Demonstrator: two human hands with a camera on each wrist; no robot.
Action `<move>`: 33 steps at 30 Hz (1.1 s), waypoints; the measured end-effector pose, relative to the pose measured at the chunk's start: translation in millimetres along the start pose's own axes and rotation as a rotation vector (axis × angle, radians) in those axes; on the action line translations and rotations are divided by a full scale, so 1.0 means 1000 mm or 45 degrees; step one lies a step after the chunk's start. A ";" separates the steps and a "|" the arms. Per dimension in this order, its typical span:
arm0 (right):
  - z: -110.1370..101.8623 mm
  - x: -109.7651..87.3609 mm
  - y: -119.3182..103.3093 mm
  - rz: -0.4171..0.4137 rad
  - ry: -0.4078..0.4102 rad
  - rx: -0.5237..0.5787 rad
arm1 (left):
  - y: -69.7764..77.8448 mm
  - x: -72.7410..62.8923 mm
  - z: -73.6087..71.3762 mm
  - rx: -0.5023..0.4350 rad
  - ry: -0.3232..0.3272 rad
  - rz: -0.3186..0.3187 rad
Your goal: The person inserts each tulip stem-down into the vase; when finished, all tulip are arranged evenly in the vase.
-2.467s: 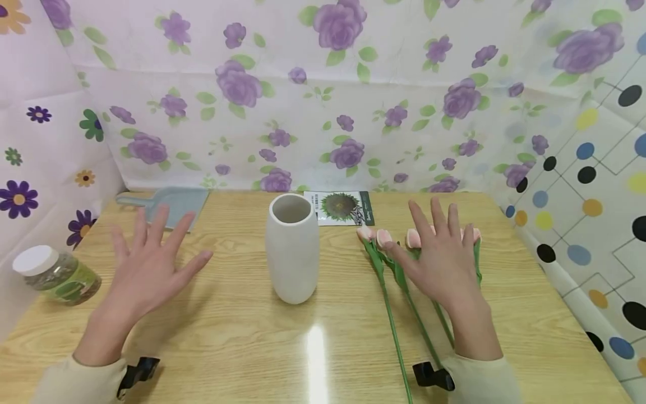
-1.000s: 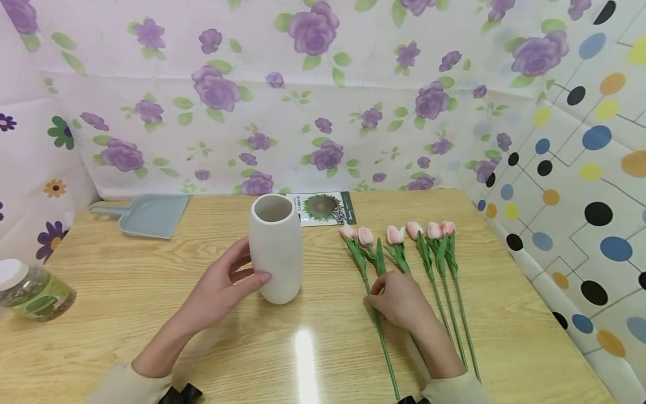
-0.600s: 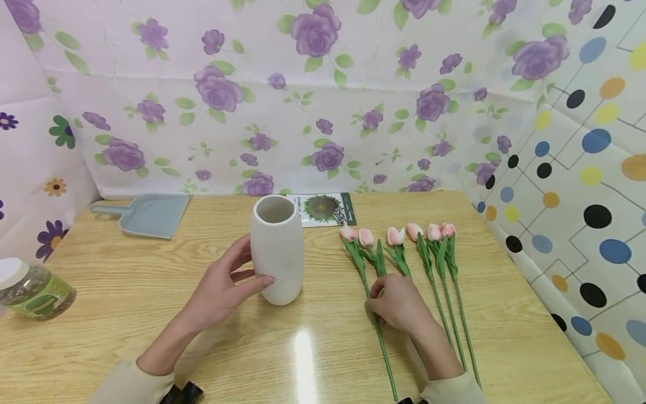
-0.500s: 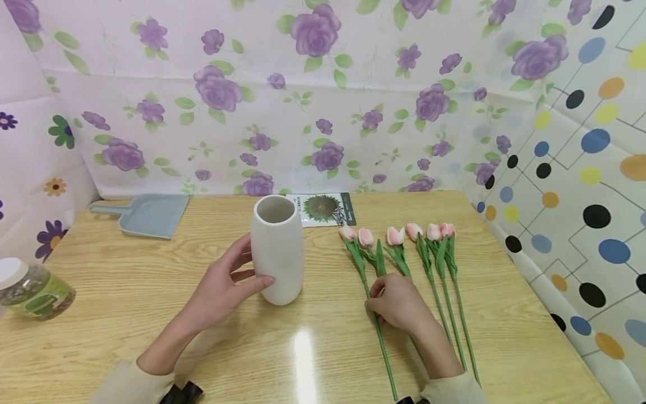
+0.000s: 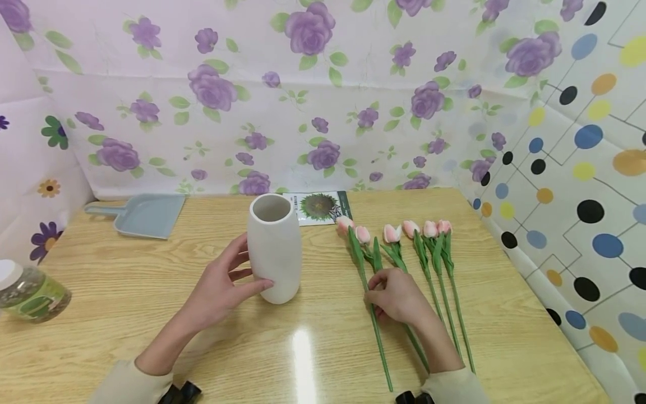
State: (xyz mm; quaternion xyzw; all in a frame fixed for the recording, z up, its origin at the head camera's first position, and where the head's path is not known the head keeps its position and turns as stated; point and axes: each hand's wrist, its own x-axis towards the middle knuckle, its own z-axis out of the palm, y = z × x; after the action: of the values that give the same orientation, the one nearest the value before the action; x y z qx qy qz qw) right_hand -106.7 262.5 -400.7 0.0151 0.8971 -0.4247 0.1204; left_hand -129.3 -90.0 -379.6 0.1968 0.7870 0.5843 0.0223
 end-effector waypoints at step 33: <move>-0.011 -0.001 -0.008 -0.269 0.121 0.446 | -0.001 0.000 -0.001 0.056 -0.011 0.039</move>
State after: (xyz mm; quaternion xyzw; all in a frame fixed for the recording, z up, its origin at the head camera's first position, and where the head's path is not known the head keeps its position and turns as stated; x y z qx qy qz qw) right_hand -109.0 266.0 -387.4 -0.0385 0.8109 -0.5832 0.0282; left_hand -129.7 -90.9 -380.5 0.2118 0.7964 0.5664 0.0124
